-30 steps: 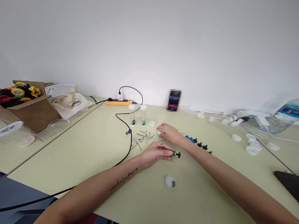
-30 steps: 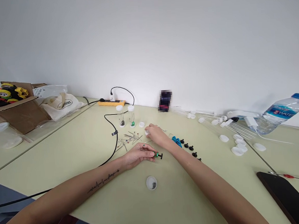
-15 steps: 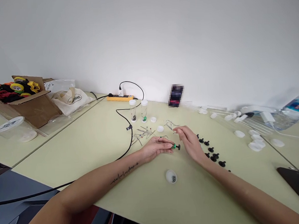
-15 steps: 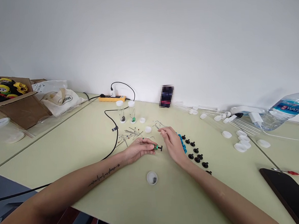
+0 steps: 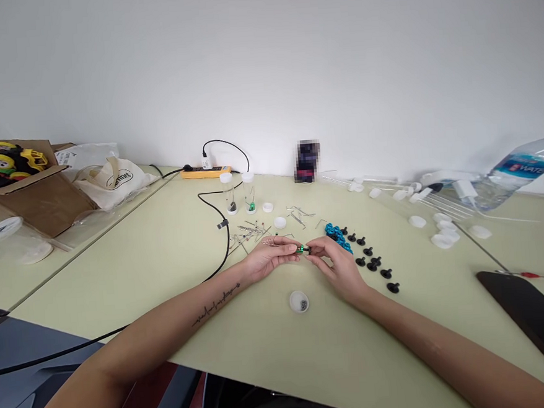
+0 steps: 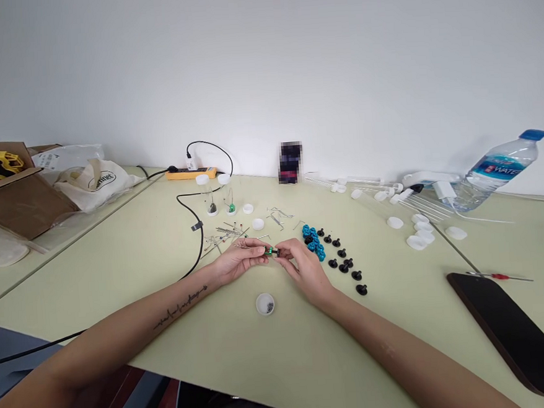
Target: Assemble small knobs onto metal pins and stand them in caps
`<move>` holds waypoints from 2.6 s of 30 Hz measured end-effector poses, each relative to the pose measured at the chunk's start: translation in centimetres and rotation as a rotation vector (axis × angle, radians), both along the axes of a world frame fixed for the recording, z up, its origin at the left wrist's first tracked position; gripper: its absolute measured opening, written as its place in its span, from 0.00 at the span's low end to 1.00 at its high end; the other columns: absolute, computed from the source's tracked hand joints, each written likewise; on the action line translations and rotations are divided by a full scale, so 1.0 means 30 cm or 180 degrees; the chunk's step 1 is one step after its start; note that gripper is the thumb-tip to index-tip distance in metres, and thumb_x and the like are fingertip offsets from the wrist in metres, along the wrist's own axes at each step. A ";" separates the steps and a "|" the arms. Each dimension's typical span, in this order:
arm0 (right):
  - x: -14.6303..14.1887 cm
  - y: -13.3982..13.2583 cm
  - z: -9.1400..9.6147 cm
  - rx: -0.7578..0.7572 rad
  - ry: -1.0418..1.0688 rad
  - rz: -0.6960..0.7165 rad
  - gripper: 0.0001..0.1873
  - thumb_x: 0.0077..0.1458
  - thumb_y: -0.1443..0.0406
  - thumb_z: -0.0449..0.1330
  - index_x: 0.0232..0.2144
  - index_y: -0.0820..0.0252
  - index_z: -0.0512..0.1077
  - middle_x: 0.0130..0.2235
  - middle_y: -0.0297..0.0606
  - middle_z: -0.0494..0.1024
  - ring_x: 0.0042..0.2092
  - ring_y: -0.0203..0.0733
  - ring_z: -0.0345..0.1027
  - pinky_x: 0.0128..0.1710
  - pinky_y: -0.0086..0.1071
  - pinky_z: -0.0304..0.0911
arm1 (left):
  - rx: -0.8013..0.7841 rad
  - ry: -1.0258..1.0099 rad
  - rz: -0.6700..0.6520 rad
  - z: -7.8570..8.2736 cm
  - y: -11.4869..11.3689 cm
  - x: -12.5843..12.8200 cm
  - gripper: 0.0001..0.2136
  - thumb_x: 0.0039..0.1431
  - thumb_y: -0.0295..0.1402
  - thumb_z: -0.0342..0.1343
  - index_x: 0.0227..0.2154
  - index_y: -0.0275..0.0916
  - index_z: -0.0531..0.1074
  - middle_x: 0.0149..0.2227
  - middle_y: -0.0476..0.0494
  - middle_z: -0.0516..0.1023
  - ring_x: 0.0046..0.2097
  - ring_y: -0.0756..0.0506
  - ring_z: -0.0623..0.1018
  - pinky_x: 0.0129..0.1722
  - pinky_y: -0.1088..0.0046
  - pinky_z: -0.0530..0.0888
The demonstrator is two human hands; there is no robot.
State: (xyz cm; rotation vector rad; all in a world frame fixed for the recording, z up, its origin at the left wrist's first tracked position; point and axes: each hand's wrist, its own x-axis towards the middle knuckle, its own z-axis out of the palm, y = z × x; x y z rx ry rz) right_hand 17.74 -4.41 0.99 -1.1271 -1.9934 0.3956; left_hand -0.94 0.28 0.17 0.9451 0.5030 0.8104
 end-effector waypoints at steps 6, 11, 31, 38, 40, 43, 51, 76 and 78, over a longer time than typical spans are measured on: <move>0.005 -0.004 0.000 -0.0246 0.0053 0.0010 0.06 0.57 0.64 0.52 0.38 0.56 0.65 0.34 0.37 0.72 0.34 0.38 0.67 0.34 0.32 0.65 | 0.0066 0.0029 -0.0035 0.001 -0.002 -0.003 0.13 0.42 0.30 0.63 0.33 0.30 0.74 0.33 0.42 0.76 0.32 0.50 0.75 0.42 0.71 0.69; 0.006 0.002 0.001 -0.0313 -0.0007 0.0011 0.06 0.57 0.64 0.51 0.37 0.57 0.65 0.32 0.36 0.72 0.33 0.38 0.67 0.33 0.32 0.64 | 0.0052 0.0074 -0.0033 0.004 -0.003 -0.004 0.14 0.41 0.30 0.64 0.33 0.30 0.74 0.33 0.41 0.76 0.33 0.50 0.75 0.42 0.70 0.69; 0.008 0.005 0.012 -0.0367 -0.0539 0.0033 0.16 0.62 0.60 0.42 0.26 0.59 0.63 0.25 0.33 0.69 0.28 0.35 0.63 0.30 0.29 0.56 | 0.0181 0.0149 -0.0149 0.004 -0.010 -0.005 0.12 0.43 0.30 0.63 0.32 0.31 0.75 0.33 0.42 0.76 0.33 0.50 0.75 0.40 0.71 0.70; 0.001 -0.007 0.022 -0.0367 -0.0399 -0.0039 0.11 0.60 0.59 0.46 0.37 0.57 0.63 0.26 0.32 0.70 0.28 0.37 0.64 0.29 0.30 0.58 | 0.0174 0.0063 -0.0101 0.005 -0.010 -0.005 0.12 0.44 0.30 0.62 0.33 0.30 0.74 0.33 0.42 0.76 0.33 0.50 0.75 0.41 0.71 0.70; -0.005 -0.011 0.024 -0.0354 -0.0352 -0.0078 0.11 0.58 0.58 0.48 0.40 0.57 0.62 0.29 0.34 0.72 0.30 0.37 0.66 0.28 0.29 0.59 | 0.0165 0.0031 -0.0057 0.003 -0.009 -0.004 0.12 0.45 0.30 0.62 0.33 0.30 0.74 0.33 0.41 0.76 0.33 0.50 0.75 0.41 0.71 0.70; -0.012 -0.014 0.025 -0.0311 -0.0300 -0.0088 0.10 0.58 0.59 0.49 0.39 0.57 0.64 0.31 0.36 0.73 0.32 0.38 0.67 0.28 0.30 0.60 | 0.0134 0.0040 -0.0018 0.002 -0.008 -0.002 0.13 0.44 0.31 0.63 0.33 0.30 0.74 0.32 0.41 0.76 0.33 0.50 0.75 0.41 0.71 0.69; -0.008 -0.010 0.030 -0.0279 -0.0464 -0.0045 0.14 0.60 0.57 0.45 0.32 0.58 0.65 0.27 0.35 0.72 0.28 0.38 0.64 0.28 0.31 0.58 | 0.0105 0.0124 -0.0012 0.012 -0.014 -0.001 0.14 0.41 0.32 0.64 0.32 0.30 0.74 0.32 0.41 0.76 0.32 0.49 0.75 0.40 0.70 0.69; 0.004 -0.002 0.019 -0.0260 -0.0448 -0.0023 0.10 0.59 0.60 0.48 0.30 0.58 0.65 0.26 0.33 0.70 0.28 0.37 0.65 0.28 0.30 0.58 | 0.0125 0.0129 -0.0045 0.011 -0.013 -0.001 0.15 0.41 0.34 0.64 0.33 0.30 0.74 0.32 0.40 0.76 0.32 0.49 0.75 0.39 0.70 0.70; 0.004 -0.002 0.023 -0.0362 -0.0551 0.0013 0.16 0.61 0.59 0.44 0.25 0.58 0.64 0.23 0.32 0.70 0.27 0.36 0.64 0.28 0.29 0.57 | 0.0122 0.0154 -0.0055 0.009 -0.013 -0.001 0.15 0.41 0.33 0.64 0.33 0.30 0.74 0.33 0.40 0.76 0.31 0.49 0.75 0.39 0.70 0.70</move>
